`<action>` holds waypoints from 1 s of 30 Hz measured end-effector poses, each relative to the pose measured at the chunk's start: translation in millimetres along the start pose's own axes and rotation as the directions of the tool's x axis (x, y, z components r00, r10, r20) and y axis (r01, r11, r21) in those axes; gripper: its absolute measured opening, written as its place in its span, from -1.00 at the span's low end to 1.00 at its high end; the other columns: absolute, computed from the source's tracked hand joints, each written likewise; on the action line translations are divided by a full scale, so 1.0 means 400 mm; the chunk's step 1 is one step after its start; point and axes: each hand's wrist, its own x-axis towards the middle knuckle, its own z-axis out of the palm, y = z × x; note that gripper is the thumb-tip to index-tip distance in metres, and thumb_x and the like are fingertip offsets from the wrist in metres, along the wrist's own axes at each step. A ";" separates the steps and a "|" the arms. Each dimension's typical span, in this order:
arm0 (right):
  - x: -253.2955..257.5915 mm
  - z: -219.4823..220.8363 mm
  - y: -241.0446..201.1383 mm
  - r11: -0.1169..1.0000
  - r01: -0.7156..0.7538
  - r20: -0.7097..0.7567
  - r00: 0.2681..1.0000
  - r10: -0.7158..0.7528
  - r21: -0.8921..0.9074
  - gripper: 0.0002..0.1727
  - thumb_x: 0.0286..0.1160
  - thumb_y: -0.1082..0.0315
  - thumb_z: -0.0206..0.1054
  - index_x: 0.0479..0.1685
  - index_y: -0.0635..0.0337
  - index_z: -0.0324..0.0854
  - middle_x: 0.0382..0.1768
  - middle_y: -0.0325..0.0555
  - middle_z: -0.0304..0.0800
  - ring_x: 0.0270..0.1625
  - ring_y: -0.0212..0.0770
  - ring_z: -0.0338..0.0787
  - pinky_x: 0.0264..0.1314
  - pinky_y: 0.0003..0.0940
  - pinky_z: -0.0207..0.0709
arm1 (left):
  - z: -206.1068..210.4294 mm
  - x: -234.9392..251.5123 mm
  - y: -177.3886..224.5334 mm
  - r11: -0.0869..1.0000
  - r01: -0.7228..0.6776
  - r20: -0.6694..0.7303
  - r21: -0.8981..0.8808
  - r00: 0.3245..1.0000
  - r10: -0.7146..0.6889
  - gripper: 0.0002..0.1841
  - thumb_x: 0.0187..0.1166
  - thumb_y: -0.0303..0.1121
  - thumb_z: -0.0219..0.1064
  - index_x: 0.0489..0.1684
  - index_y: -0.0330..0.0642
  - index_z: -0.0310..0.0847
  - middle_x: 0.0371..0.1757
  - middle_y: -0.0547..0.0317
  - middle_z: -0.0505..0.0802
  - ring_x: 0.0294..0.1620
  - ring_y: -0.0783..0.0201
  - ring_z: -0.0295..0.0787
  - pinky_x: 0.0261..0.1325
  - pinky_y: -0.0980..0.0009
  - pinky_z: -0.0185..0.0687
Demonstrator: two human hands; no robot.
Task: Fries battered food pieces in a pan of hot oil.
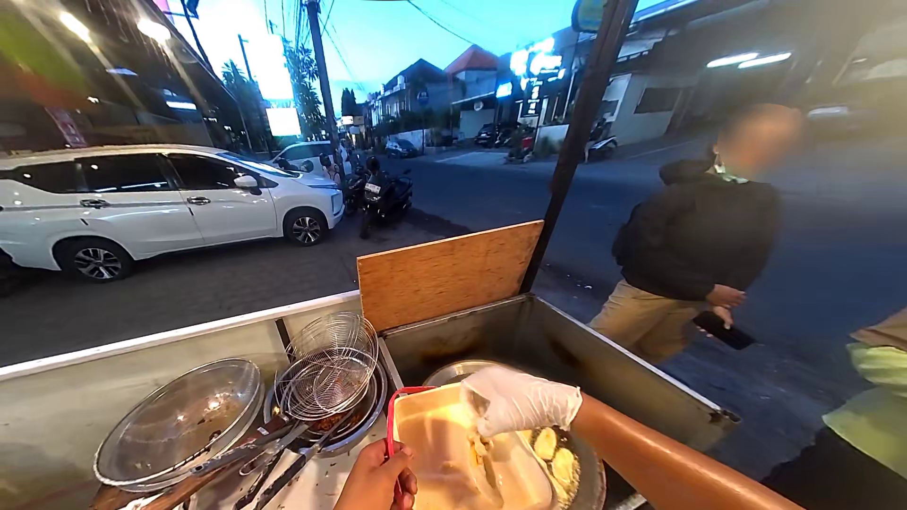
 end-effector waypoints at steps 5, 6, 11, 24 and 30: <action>-0.028 0.057 -0.099 0.936 -0.152 0.162 0.964 0.212 -0.318 -0.48 0.26 0.22 0.54 0.24 0.24 0.68 0.19 0.31 0.76 0.31 0.33 0.73 0.26 0.40 0.54 | 0.004 -0.003 0.005 1.000 0.005 0.000 -0.011 1.000 -0.005 -0.76 0.85 -0.32 0.09 0.07 -0.33 0.57 -0.57 0.13 0.74 -0.67 0.31 0.67 -0.55 0.39 0.70; -0.029 0.079 -0.104 0.920 -0.171 0.156 0.959 0.238 -0.354 -0.47 0.24 0.24 0.53 0.25 0.26 0.66 0.27 0.32 0.72 0.37 0.36 0.69 0.26 0.44 0.53 | 0.003 -0.002 0.005 1.000 0.002 0.000 -0.014 1.000 -0.002 -0.76 0.85 -0.33 0.09 0.06 -0.33 0.57 -0.58 0.13 0.74 -0.67 0.31 0.67 -0.55 0.39 0.71; -0.035 0.133 -0.113 0.892 -0.168 0.114 0.965 0.236 -0.420 -0.49 0.29 0.30 0.44 0.32 0.14 0.64 0.35 0.24 0.69 0.36 0.36 0.71 0.18 0.48 0.56 | 0.002 0.000 0.006 1.000 0.016 -0.002 0.000 1.000 -0.016 -0.76 0.84 -0.31 0.10 0.07 -0.32 0.56 -0.57 0.13 0.73 -0.66 0.29 0.68 -0.54 0.38 0.72; -0.006 0.031 -0.095 0.951 -0.159 0.054 0.982 0.180 -0.266 -0.56 0.31 0.25 0.52 0.17 0.26 0.71 0.14 0.29 0.78 0.30 0.28 0.73 0.32 0.32 0.52 | 0.003 -0.001 0.005 1.000 0.018 -0.002 -0.024 1.000 -0.018 -0.76 0.85 -0.32 0.09 0.07 -0.34 0.55 -0.57 0.10 0.74 -0.66 0.29 0.68 -0.55 0.39 0.72; -0.003 -0.054 -0.089 0.992 -0.089 -0.153 0.985 0.075 -0.090 -0.70 0.34 0.13 0.52 -0.01 0.03 0.76 -0.16 -0.13 0.82 -0.07 -0.15 0.79 0.01 -0.01 0.63 | 0.002 0.003 -0.001 1.000 0.011 0.003 -0.021 1.000 -0.011 -0.77 0.84 -0.30 0.13 0.06 -0.32 0.56 -0.55 0.10 0.73 -0.63 0.27 0.69 -0.52 0.35 0.74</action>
